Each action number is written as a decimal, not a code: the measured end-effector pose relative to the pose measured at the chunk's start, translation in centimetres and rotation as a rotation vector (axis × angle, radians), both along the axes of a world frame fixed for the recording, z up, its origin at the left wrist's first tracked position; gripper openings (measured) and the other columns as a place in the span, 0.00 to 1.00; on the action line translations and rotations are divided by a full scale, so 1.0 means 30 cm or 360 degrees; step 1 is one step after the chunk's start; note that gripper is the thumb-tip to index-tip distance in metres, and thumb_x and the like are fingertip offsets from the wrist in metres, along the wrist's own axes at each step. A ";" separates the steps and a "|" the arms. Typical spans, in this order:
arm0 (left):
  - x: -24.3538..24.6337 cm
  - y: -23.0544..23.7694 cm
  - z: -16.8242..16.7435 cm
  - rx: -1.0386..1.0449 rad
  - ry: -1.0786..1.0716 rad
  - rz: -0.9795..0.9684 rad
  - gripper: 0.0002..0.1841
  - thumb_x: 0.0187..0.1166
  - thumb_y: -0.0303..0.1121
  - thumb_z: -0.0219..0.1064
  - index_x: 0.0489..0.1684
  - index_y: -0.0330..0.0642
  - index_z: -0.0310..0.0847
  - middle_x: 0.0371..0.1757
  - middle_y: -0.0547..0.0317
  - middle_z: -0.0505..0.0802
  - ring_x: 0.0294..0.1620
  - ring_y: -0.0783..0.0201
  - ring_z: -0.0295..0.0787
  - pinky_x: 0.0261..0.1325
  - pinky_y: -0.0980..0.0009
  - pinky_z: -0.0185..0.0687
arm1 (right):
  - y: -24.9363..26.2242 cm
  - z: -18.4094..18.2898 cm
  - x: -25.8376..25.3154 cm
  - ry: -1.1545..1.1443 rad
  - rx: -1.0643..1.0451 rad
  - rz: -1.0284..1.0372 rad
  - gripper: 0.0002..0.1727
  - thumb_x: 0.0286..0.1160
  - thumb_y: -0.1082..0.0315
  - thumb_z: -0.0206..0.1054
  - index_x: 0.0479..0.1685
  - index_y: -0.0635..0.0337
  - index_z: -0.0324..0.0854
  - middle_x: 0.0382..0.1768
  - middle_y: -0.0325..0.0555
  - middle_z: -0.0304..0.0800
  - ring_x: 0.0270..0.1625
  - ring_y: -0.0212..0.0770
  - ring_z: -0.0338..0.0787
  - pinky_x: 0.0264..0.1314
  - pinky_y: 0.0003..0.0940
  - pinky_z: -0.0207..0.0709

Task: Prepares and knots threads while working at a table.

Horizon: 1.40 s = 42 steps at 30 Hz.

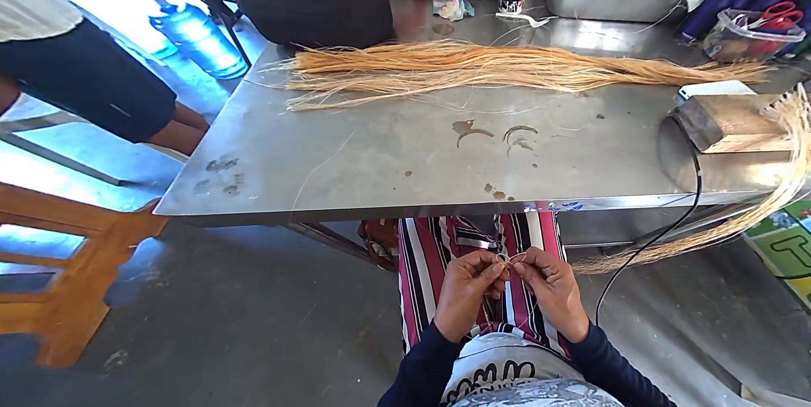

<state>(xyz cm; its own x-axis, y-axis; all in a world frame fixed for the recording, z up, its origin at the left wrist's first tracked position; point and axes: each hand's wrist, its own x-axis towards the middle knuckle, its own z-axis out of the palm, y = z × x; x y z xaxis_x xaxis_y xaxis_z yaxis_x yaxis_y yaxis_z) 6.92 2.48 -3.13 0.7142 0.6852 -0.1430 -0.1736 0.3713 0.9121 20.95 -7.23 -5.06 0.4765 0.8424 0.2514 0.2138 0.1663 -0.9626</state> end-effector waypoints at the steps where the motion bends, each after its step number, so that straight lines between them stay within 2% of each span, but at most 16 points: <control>1: 0.005 -0.008 0.003 0.0070 0.0060 0.0055 0.08 0.80 0.19 0.61 0.38 0.37 0.87 0.30 0.64 0.94 0.26 0.75 0.89 0.32 0.79 0.87 | -0.001 -0.008 0.007 -0.0117 0.0034 0.0008 0.07 0.79 0.74 0.65 0.38 0.67 0.88 0.36 0.37 0.90 0.36 0.18 0.85 0.42 0.13 0.80; 3: 0.012 -0.019 0.013 0.0209 0.0187 0.0108 0.07 0.80 0.18 0.62 0.39 0.35 0.87 0.29 0.65 0.93 0.25 0.75 0.89 0.31 0.79 0.87 | -0.002 -0.017 0.026 -0.0276 0.0066 0.0038 0.08 0.79 0.73 0.66 0.37 0.69 0.88 0.36 0.41 0.91 0.40 0.20 0.88 0.48 0.14 0.82; 8: 0.017 -0.021 0.024 0.0499 0.0396 0.0110 0.06 0.79 0.20 0.65 0.39 0.34 0.89 0.29 0.66 0.93 0.26 0.77 0.89 0.32 0.80 0.88 | -0.008 -0.006 0.072 -0.0244 0.0086 0.0226 0.10 0.82 0.72 0.63 0.37 0.69 0.86 0.35 0.39 0.90 0.38 0.19 0.85 0.44 0.14 0.80; 15: 0.023 -0.008 0.017 0.0343 0.0301 0.0038 0.07 0.80 0.19 0.62 0.39 0.35 0.88 0.29 0.66 0.93 0.26 0.75 0.90 0.32 0.79 0.89 | -0.007 -0.033 0.081 -0.0234 0.0154 0.0274 0.12 0.86 0.72 0.59 0.40 0.69 0.86 0.37 0.39 0.90 0.39 0.19 0.85 0.45 0.14 0.80; 18: 0.021 0.003 0.022 0.0152 0.0232 -0.0043 0.08 0.81 0.19 0.60 0.39 0.36 0.87 0.29 0.65 0.93 0.27 0.75 0.89 0.32 0.79 0.88 | -0.002 -0.041 0.090 -0.0214 0.0223 0.0310 0.12 0.88 0.73 0.56 0.40 0.68 0.85 0.38 0.38 0.90 0.40 0.19 0.86 0.47 0.15 0.80; 21: 0.023 0.011 0.018 0.0092 0.0185 -0.0070 0.08 0.81 0.18 0.61 0.38 0.36 0.87 0.29 0.65 0.93 0.26 0.75 0.89 0.32 0.79 0.87 | 0.008 -0.046 0.089 -0.0215 0.0242 0.0302 0.12 0.86 0.72 0.59 0.38 0.68 0.86 0.37 0.39 0.89 0.41 0.20 0.86 0.48 0.16 0.81; 25: 0.012 0.025 0.011 0.0535 0.0294 -0.0116 0.05 0.80 0.20 0.65 0.39 0.34 0.88 0.31 0.66 0.94 0.27 0.77 0.90 0.34 0.79 0.89 | 0.008 -0.030 0.101 -0.0159 0.0068 0.0392 0.11 0.85 0.72 0.60 0.38 0.69 0.86 0.34 0.36 0.88 0.37 0.18 0.84 0.44 0.15 0.79; 28: 0.005 0.032 -0.003 0.1090 0.0367 -0.0091 0.06 0.78 0.23 0.67 0.38 0.30 0.91 0.37 0.56 0.93 0.33 0.76 0.90 0.41 0.81 0.89 | 0.009 -0.005 0.120 -0.0143 -0.0167 0.0528 0.12 0.85 0.70 0.60 0.40 0.68 0.86 0.32 0.35 0.89 0.33 0.17 0.83 0.41 0.14 0.78; 31: 0.012 0.025 -0.014 0.1413 0.0407 0.0007 0.06 0.76 0.22 0.67 0.35 0.30 0.92 0.36 0.50 0.93 0.34 0.72 0.91 0.42 0.80 0.87 | 0.018 0.015 0.133 -0.0159 -0.0357 0.0608 0.13 0.86 0.69 0.59 0.38 0.66 0.85 0.30 0.34 0.87 0.32 0.17 0.81 0.39 0.14 0.76; 33: 0.016 0.014 -0.022 0.1412 0.0396 0.0071 0.06 0.75 0.22 0.68 0.35 0.30 0.92 0.35 0.50 0.93 0.34 0.73 0.90 0.42 0.81 0.87 | 0.022 0.028 0.141 -0.0182 -0.0473 0.0668 0.14 0.87 0.67 0.58 0.36 0.65 0.85 0.28 0.33 0.86 0.30 0.16 0.79 0.37 0.14 0.73; 35: 0.021 0.005 -0.031 0.1298 0.0386 0.0108 0.07 0.74 0.22 0.68 0.40 0.30 0.92 0.37 0.52 0.94 0.34 0.75 0.90 0.41 0.82 0.87 | 0.026 0.036 0.145 -0.0222 -0.0563 0.0713 0.14 0.87 0.65 0.59 0.36 0.64 0.85 0.28 0.32 0.85 0.28 0.17 0.78 0.35 0.15 0.72; 38: 0.023 0.004 -0.042 0.1146 0.0410 0.0053 0.18 0.75 0.21 0.65 0.63 0.28 0.85 0.39 0.55 0.94 0.33 0.75 0.89 0.41 0.79 0.87 | 0.033 0.045 0.145 -0.0348 -0.0668 0.0769 0.16 0.87 0.61 0.60 0.36 0.62 0.86 0.25 0.32 0.83 0.27 0.20 0.77 0.34 0.20 0.71; 39: 0.023 0.006 -0.046 0.1154 0.0427 0.0032 0.19 0.76 0.21 0.64 0.66 0.29 0.84 0.39 0.55 0.94 0.33 0.75 0.88 0.41 0.79 0.86 | 0.035 0.047 0.143 -0.0385 -0.0709 0.0795 0.16 0.87 0.62 0.59 0.36 0.62 0.86 0.25 0.33 0.83 0.27 0.21 0.77 0.34 0.22 0.72; 42: 0.015 0.012 -0.062 0.1214 0.0420 0.0022 0.13 0.76 0.23 0.66 0.54 0.34 0.92 0.39 0.53 0.92 0.38 0.74 0.88 0.46 0.80 0.85 | 0.040 0.048 0.135 -0.0408 -0.0746 0.0812 0.14 0.84 0.62 0.60 0.36 0.61 0.87 0.26 0.34 0.85 0.28 0.23 0.79 0.36 0.26 0.73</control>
<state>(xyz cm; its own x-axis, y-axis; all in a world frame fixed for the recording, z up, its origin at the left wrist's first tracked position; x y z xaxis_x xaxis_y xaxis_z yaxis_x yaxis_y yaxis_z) 7.39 2.83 -5.00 0.7130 0.6706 0.2050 0.0829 -0.3709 0.9250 25.00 -6.03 -3.61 -0.0288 0.9900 -0.1384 0.4474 -0.1110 -0.8874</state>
